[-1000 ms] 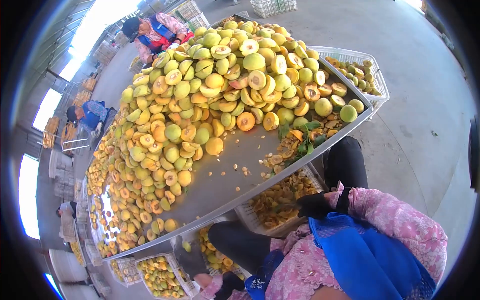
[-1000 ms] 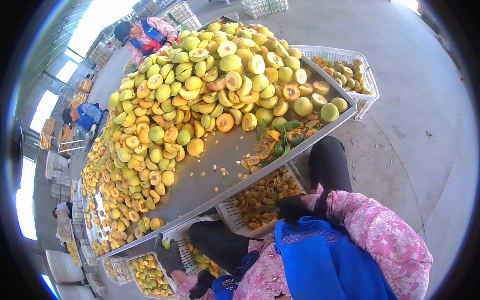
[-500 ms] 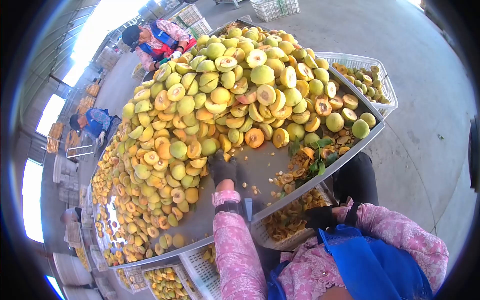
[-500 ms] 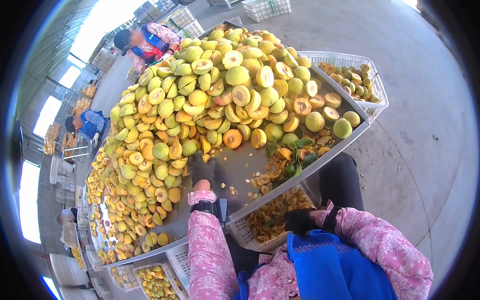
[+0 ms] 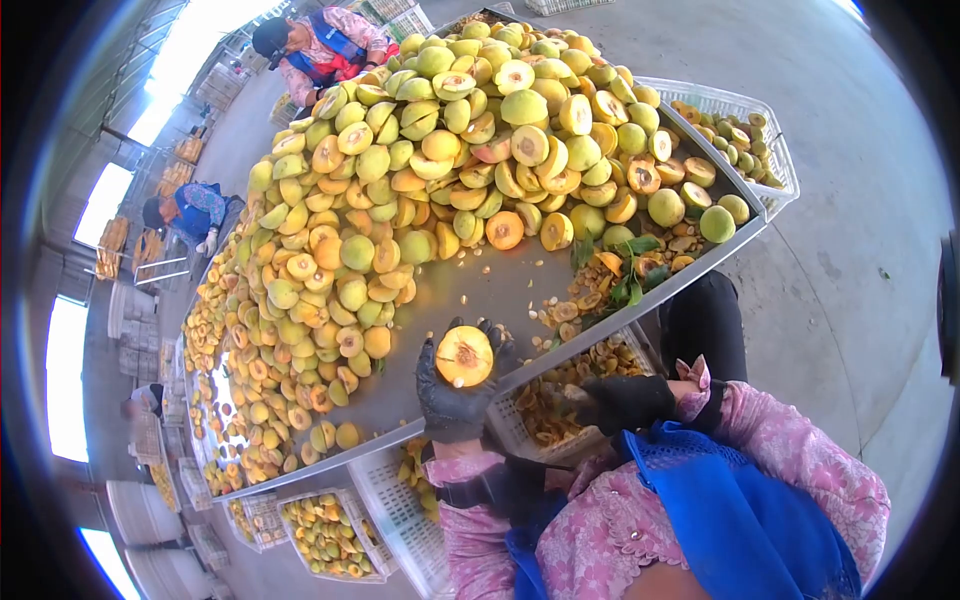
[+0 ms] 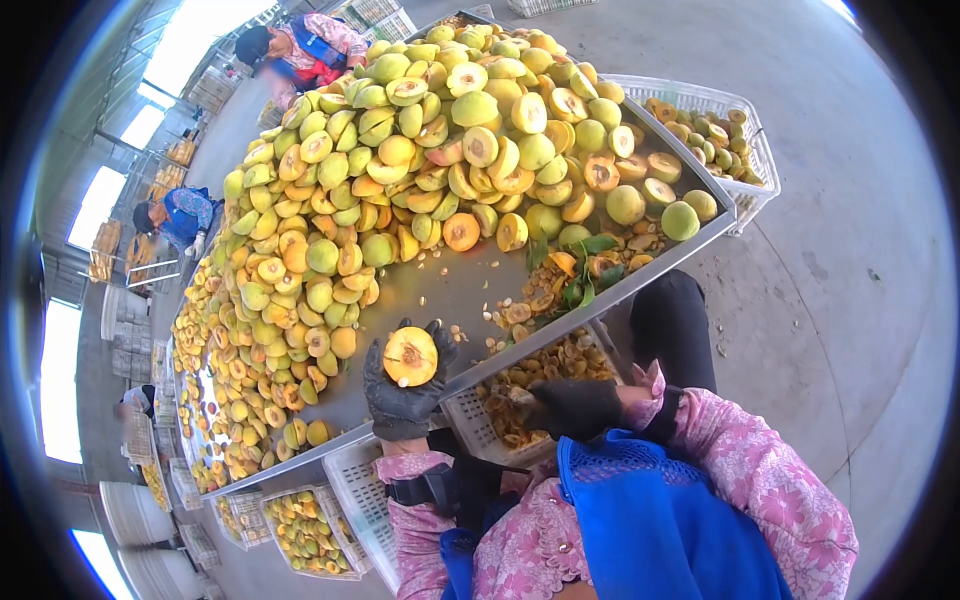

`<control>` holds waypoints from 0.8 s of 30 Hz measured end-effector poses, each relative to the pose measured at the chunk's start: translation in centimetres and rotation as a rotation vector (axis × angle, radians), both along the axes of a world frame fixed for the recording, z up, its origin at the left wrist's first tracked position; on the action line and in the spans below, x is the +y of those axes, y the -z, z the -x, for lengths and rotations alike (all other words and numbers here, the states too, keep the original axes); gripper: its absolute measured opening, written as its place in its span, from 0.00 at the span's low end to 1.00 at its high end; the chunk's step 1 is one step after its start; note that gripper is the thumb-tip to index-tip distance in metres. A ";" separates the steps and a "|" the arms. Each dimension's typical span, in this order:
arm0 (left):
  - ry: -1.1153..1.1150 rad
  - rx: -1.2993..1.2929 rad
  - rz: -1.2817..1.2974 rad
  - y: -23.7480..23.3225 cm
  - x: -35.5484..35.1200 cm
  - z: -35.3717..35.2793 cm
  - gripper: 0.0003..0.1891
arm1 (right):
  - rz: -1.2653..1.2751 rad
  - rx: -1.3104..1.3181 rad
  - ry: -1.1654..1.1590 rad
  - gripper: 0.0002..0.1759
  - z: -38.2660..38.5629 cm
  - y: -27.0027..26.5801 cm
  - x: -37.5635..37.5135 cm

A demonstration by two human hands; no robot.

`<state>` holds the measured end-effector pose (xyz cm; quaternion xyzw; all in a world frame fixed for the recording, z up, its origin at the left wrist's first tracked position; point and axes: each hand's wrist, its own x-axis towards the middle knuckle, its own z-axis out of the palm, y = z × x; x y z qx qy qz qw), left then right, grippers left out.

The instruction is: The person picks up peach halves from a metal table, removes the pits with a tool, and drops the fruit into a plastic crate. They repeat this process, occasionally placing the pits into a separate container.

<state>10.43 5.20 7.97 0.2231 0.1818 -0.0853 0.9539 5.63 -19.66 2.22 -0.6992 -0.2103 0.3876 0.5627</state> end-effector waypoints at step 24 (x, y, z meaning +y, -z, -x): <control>0.002 -0.403 -1.068 0.6 -6.1 7.2 0.25 | 0.176 -0.039 0.104 0.19 0.4 -9.0 2.6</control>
